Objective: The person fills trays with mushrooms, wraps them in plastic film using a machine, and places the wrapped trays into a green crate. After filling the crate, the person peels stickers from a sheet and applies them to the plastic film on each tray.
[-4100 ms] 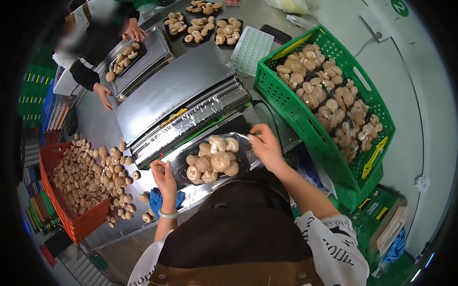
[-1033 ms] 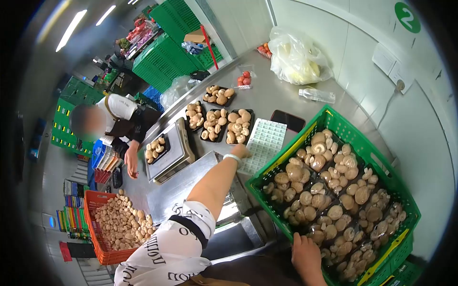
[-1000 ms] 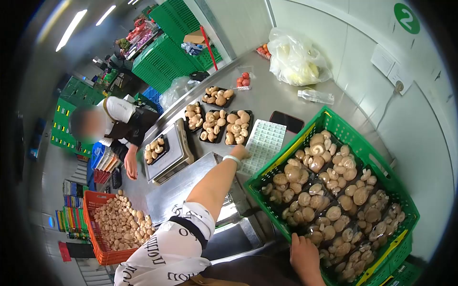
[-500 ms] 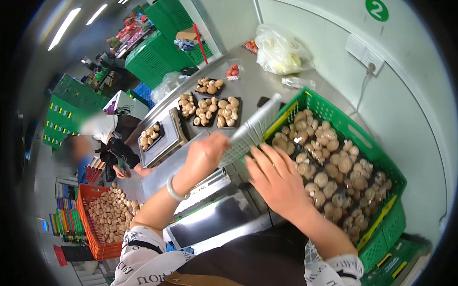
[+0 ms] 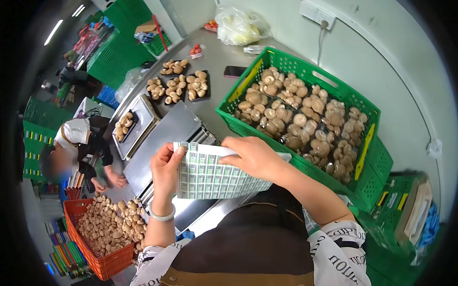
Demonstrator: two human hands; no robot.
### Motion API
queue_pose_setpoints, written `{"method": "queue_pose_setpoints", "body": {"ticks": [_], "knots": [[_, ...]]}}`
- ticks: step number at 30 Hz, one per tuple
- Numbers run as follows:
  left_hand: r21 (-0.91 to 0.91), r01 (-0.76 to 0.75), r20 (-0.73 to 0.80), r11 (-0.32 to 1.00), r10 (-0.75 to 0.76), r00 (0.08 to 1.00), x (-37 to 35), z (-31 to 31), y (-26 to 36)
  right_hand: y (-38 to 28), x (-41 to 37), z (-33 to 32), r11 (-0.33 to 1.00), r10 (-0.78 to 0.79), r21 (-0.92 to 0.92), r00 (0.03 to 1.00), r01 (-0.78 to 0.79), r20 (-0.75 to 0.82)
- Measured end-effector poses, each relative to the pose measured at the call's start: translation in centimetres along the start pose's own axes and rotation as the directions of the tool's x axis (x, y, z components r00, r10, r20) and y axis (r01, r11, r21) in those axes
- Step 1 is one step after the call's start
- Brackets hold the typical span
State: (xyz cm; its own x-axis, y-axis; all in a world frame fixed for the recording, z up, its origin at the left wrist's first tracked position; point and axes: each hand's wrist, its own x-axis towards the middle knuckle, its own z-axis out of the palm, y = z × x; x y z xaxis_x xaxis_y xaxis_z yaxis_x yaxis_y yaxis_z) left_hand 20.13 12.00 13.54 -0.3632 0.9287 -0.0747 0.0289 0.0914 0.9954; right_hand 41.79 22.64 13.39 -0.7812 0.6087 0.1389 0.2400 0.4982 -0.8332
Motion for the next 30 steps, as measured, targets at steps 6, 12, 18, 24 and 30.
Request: {"method": "queue_pose_setpoints", "body": {"ticks": [6, 12, 18, 24, 30], "knots": [[0.110, 0.022, 0.055, 0.994, -0.028, 0.998, -1.5, 2.9, -1.4, -1.4, 0.7, 1.6, 0.902, -0.402, -0.276, 0.877, 0.331, -0.262], [0.144, 0.009, -0.010, 0.989, -0.008, 1.000, -0.7, 4.0, -3.0, 1.4, 1.4, 2.1, 0.734, -0.613, -0.503, 0.763, 0.456, -0.203], [0.199, 0.155, -0.124, 0.968, -0.132, 0.983, 1.5, 3.9, -3.8, 8.1, 4.9, -3.9, 0.949, -0.036, 0.286, 0.949, 0.130, -0.312], [0.305, 0.108, 0.075, 0.946, -0.137, 0.988, 2.6, 3.6, -1.2, 27.6, 12.1, -9.0, 0.926, 0.373, 0.132, 0.914, -0.355, -0.160], [0.040, -0.072, 0.301, 0.997, 0.056, 0.952, 3.9, 3.3, 1.7, 28.9, 12.6, -7.0, 0.721, 0.421, -0.478, 0.865, -0.501, -0.272]]}}
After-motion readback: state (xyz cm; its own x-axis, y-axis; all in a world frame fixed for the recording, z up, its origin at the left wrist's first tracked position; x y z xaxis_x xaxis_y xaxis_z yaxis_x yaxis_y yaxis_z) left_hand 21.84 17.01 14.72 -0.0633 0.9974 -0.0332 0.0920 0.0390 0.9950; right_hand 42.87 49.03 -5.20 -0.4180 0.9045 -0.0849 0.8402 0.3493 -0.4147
